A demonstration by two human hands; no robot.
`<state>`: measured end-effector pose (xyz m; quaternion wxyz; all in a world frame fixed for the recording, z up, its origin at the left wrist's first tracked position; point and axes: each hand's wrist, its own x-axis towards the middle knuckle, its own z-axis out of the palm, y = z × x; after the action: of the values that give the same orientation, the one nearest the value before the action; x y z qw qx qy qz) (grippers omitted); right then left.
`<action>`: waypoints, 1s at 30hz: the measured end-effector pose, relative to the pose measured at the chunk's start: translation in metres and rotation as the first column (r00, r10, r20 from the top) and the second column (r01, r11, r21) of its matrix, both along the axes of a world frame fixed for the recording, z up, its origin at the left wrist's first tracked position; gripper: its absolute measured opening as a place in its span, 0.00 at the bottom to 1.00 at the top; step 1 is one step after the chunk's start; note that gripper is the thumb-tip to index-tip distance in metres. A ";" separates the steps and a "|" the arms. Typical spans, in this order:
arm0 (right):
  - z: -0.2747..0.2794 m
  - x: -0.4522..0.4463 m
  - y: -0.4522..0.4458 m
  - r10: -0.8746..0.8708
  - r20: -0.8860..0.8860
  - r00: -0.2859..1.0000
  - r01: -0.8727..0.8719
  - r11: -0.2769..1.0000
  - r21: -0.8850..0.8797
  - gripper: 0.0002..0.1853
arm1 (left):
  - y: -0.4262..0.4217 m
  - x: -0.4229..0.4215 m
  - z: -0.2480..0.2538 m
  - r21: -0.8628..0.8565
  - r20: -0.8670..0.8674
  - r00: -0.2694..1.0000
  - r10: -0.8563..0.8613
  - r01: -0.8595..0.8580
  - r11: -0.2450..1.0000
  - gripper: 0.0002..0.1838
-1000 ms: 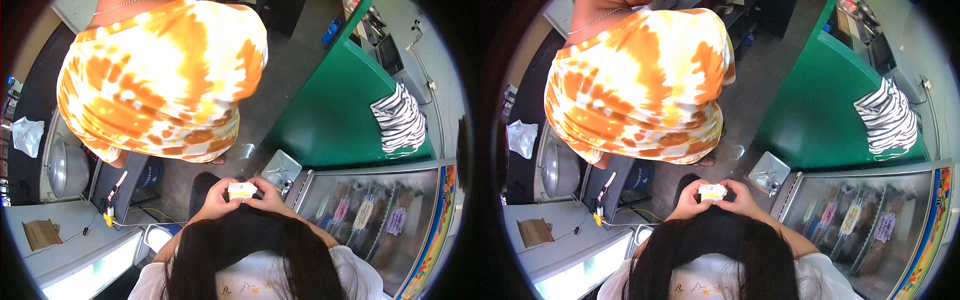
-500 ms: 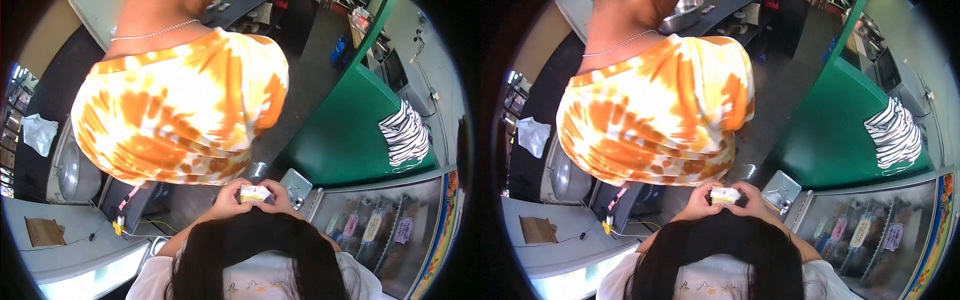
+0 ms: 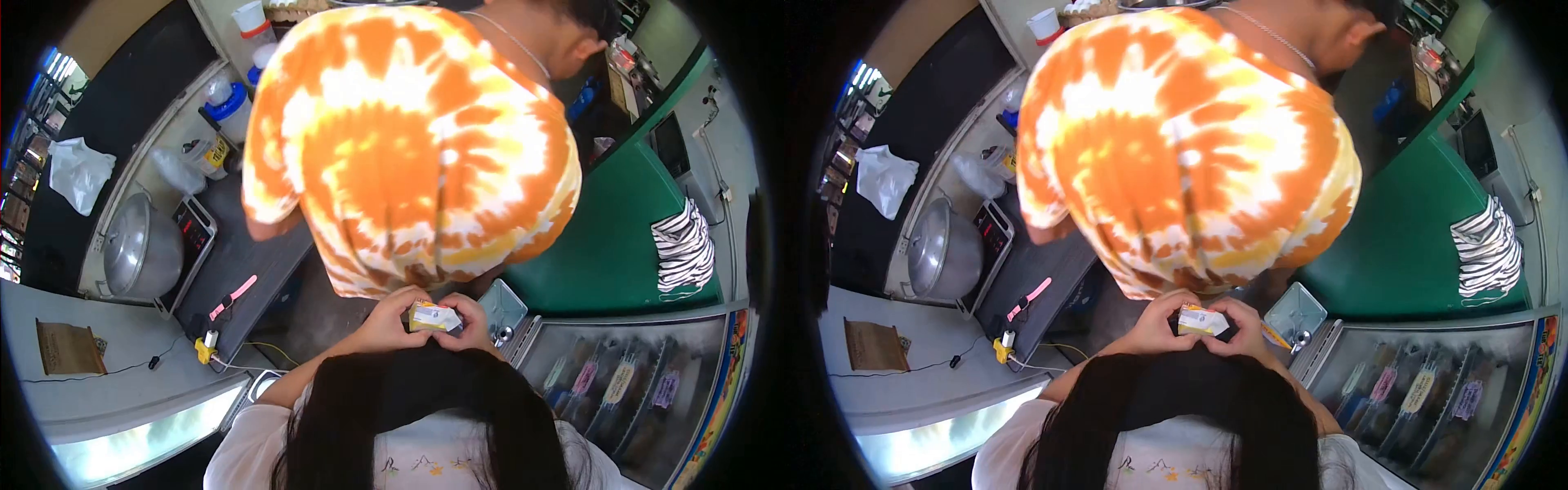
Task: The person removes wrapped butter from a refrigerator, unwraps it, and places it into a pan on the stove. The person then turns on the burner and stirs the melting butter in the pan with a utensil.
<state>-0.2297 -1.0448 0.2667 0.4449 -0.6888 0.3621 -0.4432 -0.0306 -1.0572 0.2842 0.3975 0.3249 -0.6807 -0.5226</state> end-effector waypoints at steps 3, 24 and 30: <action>-0.006 0.004 0.008 -0.040 -0.001 0.999 0.040 0.999 0.037 0.21 | 0.000 0.006 -0.005 0.026 -0.006 0.999 -0.036 0.036 0.999 0.23; -0.015 0.031 0.069 -0.392 -0.104 0.914 0.405 0.890 0.209 0.20 | 0.019 0.012 -0.048 0.553 -0.275 0.934 -0.228 0.348 0.757 0.22; -0.017 -0.004 0.090 -0.341 -0.106 0.934 0.356 0.909 0.215 0.21 | 0.046 -0.016 -0.045 0.628 -0.284 0.940 -0.190 0.331 0.704 0.22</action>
<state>-0.2335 -0.9549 0.2501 0.4232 -0.5712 0.5427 -0.4473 -0.0464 -1.0112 0.2394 0.2421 0.2917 -0.4447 -0.8115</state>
